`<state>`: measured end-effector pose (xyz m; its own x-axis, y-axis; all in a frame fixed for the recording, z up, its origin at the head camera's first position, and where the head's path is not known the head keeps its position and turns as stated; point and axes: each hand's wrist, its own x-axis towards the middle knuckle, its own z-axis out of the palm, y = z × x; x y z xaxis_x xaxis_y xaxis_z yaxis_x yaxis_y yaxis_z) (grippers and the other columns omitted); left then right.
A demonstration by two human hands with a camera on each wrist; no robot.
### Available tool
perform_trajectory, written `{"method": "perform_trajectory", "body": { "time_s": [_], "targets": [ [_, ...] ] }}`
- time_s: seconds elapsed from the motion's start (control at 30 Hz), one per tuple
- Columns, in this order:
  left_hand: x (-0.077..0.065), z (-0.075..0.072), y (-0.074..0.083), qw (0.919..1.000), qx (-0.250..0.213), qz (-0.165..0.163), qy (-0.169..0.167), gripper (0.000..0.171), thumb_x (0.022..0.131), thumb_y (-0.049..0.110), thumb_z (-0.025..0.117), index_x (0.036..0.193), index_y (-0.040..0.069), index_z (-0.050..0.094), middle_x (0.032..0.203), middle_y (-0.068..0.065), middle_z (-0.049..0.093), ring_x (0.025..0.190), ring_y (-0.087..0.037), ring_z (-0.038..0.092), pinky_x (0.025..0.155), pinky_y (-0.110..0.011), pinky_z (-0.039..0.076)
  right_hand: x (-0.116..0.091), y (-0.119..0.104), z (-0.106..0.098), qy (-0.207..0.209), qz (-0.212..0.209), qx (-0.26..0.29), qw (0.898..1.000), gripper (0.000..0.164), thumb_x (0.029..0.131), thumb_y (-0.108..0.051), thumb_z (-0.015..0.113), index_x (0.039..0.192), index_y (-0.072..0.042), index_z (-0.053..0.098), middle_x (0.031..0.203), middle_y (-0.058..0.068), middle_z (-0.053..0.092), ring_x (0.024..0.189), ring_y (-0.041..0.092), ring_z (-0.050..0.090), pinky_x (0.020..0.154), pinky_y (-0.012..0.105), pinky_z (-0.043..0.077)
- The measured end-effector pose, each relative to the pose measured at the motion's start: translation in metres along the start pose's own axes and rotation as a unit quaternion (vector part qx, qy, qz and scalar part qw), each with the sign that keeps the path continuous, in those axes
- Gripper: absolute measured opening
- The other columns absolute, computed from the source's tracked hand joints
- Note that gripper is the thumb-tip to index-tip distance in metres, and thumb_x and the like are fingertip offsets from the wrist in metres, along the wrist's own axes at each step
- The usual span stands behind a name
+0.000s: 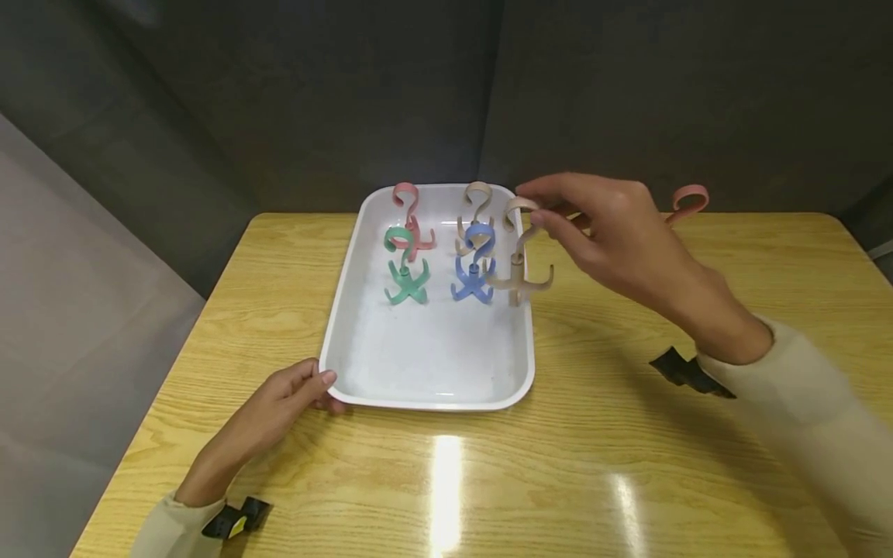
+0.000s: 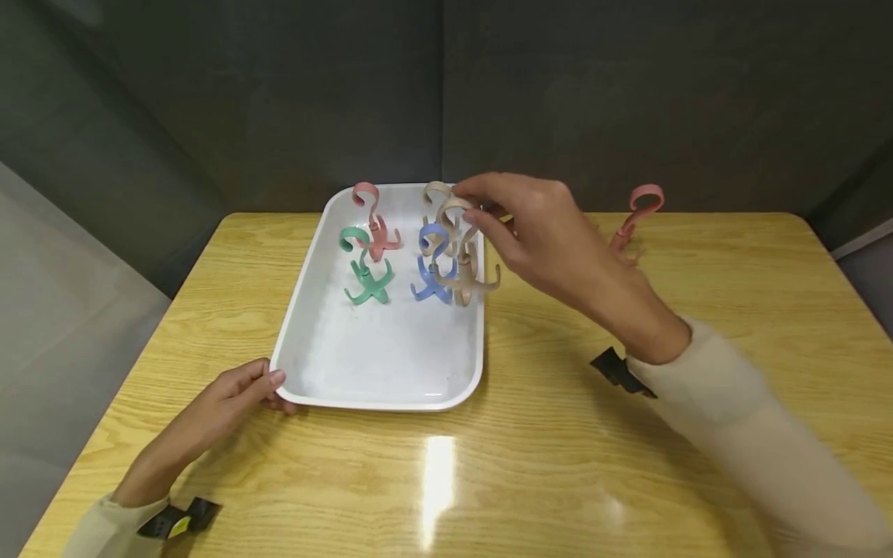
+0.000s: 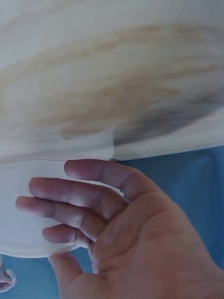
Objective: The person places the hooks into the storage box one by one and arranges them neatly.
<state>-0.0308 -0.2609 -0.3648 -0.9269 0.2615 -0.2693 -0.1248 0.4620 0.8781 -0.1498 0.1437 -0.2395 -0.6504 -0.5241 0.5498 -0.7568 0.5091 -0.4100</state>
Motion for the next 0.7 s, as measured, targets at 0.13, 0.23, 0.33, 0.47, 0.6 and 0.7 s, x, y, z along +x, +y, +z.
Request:
{"method": "perform_trajectory", "body": {
  "time_s": [0.13,0.23,0.33,0.47,0.6,0.7],
  "targets": [
    [0.000,0.000,0.000,1.0000,0.001,0.002,-0.002,0.034,0.113,0.027,0.047,0.115,-0.005,0.061,0.097,-0.009,0.076,0.099,-0.024,0.072,0.095,-0.036,0.052,0.003,-0.004,0.006,-0.012,-0.012,0.018,1.000,0.027,0.099,0.000,0.069,0.126,-0.001,0.072,0.118,0.009,0.075,0.095,0.020,0.074,0.076,0.030,0.060],
    [0.000,0.000,0.000,1.0000,-0.002,-0.001,-0.005,0.037,0.113,0.028,0.048,0.118,-0.006,0.061,0.097,-0.009,0.076,0.099,-0.024,0.072,0.096,-0.036,0.052,0.004,-0.006,0.011,-0.016,-0.020,0.032,0.999,0.025,0.100,0.000,0.069,0.124,-0.001,0.072,0.116,0.009,0.075,0.094,0.019,0.074,0.075,0.034,0.061],
    [-0.001,0.000,0.000,1.0000,-0.003,-0.004,-0.007,0.039,0.113,0.030,0.048,0.119,-0.006,0.061,0.097,-0.009,0.076,0.099,-0.025,0.072,0.095,-0.035,0.052,0.005,-0.007,0.016,-0.023,-0.021,0.040,0.999,0.025,0.100,-0.001,0.069,0.124,-0.004,0.073,0.117,0.006,0.075,0.094,0.017,0.073,0.076,0.034,0.060],
    [-0.001,-0.001,0.000,1.0000,-0.001,-0.007,-0.004,0.040,0.113,0.032,0.048,0.118,-0.006,0.061,0.097,-0.009,0.076,0.098,-0.025,0.072,0.095,-0.034,0.052,0.009,-0.010,0.022,-0.046,-0.013,0.047,0.998,0.025,0.100,-0.001,0.069,0.124,-0.005,0.073,0.119,0.005,0.075,0.096,0.018,0.073,0.078,0.035,0.061],
    [-0.001,-0.002,0.000,1.0000,0.000,0.001,-0.005,0.037,0.113,0.029,0.047,0.119,-0.006,0.061,0.097,-0.009,0.076,0.099,-0.024,0.072,0.094,-0.033,0.052,0.014,-0.013,0.031,-0.069,-0.017,0.046,0.996,0.025,0.099,-0.001,0.069,0.124,-0.002,0.072,0.119,0.008,0.074,0.096,0.020,0.074,0.078,0.037,0.061],
    [-0.001,-0.001,0.000,1.0000,-0.003,0.007,-0.006,0.035,0.114,0.026,0.047,0.119,-0.006,0.060,0.097,-0.010,0.076,0.099,-0.025,0.072,0.094,-0.034,0.052,0.018,-0.016,0.038,-0.079,-0.026,0.054,0.995,0.024,0.099,0.000,0.070,0.123,0.000,0.072,0.118,0.010,0.074,0.096,0.021,0.074,0.080,0.037,0.060]
  ]
}}
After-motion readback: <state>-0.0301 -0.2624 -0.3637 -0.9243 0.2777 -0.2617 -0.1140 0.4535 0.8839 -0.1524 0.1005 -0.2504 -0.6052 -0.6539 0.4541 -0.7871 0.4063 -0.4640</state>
